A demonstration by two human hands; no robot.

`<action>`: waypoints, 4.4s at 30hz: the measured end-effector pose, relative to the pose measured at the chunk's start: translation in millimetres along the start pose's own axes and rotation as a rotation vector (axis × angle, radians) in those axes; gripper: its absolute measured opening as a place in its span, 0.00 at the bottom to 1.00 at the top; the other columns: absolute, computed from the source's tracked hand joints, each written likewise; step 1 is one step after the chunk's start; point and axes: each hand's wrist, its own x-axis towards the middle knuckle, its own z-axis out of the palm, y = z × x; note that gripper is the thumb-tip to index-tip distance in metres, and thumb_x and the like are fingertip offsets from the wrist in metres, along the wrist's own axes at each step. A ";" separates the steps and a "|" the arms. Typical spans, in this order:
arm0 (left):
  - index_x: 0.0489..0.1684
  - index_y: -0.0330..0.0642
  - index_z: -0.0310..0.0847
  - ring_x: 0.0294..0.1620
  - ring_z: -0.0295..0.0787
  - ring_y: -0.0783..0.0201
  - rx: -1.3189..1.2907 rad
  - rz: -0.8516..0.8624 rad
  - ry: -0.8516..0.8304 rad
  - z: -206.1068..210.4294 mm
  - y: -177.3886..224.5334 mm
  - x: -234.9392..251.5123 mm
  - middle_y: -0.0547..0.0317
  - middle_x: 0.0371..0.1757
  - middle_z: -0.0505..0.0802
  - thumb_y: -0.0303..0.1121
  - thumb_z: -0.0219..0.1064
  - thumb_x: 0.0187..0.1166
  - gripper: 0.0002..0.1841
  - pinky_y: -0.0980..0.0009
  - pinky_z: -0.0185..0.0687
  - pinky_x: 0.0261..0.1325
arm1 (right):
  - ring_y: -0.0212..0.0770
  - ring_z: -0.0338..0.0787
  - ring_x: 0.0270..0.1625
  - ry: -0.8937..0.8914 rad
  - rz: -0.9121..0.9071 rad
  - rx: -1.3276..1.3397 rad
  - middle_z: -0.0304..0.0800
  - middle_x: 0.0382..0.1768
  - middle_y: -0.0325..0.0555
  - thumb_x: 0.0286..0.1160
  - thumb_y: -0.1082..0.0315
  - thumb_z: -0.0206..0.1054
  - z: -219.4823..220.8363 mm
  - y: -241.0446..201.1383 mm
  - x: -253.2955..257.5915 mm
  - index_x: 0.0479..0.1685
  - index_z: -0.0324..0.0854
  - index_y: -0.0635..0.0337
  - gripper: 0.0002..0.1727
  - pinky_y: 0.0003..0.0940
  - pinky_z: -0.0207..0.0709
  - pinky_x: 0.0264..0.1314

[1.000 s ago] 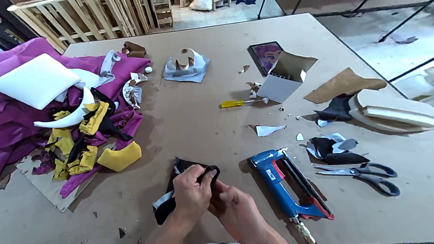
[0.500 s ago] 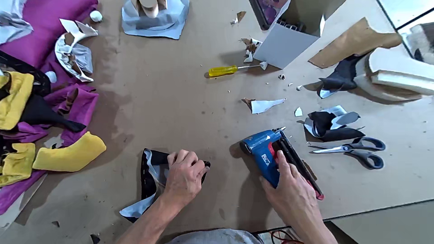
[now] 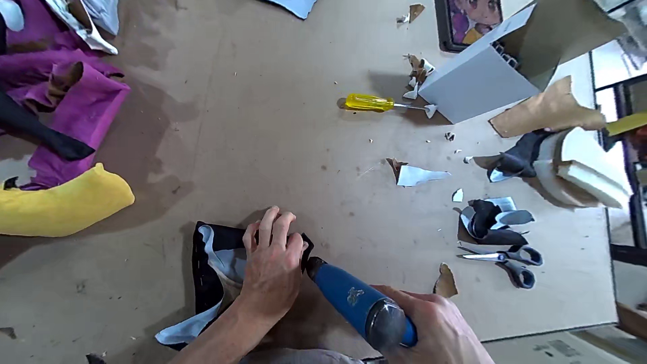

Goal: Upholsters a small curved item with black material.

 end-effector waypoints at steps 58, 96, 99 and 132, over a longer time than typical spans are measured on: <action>0.39 0.44 0.94 0.49 0.93 0.68 -0.922 0.355 0.467 -40.2 92.0 -44.7 0.63 0.42 0.95 0.39 0.73 0.80 0.09 0.72 0.91 0.57 | 0.31 0.87 0.48 0.726 -0.113 1.529 0.87 0.40 0.36 0.93 0.41 0.37 106.8 -24.2 -20.0 0.40 0.78 0.54 0.31 0.30 0.82 0.56; 0.24 0.55 0.85 0.84 0.70 0.55 -0.259 0.062 0.010 10.2 18.4 -18.3 0.64 0.67 0.90 0.41 0.58 0.78 0.14 0.44 0.59 0.82 | 0.46 0.94 0.30 -0.021 -0.115 -0.123 0.96 0.32 0.45 0.62 0.47 0.72 -13.5 45.8 -24.0 0.55 0.91 0.50 0.24 0.50 0.81 0.25; 0.23 0.56 0.85 0.84 0.70 0.55 -0.250 0.054 -0.007 9.0 19.0 -17.2 0.64 0.67 0.90 0.42 0.58 0.78 0.13 0.44 0.60 0.81 | 0.45 0.93 0.29 -0.045 -0.122 -0.134 0.95 0.30 0.45 0.63 0.47 0.72 -12.3 46.6 -19.6 0.54 0.91 0.49 0.23 0.49 0.80 0.24; 0.30 0.47 0.87 0.88 0.66 0.43 -0.064 0.224 -0.178 -9.3 4.6 -32.1 0.52 0.79 0.84 0.51 0.58 0.85 0.21 0.39 0.61 0.87 | 0.54 0.96 0.36 0.001 0.106 0.020 0.97 0.36 0.54 0.64 0.57 0.75 16.6 29.6 -73.1 0.58 0.90 0.59 0.23 0.57 0.85 0.34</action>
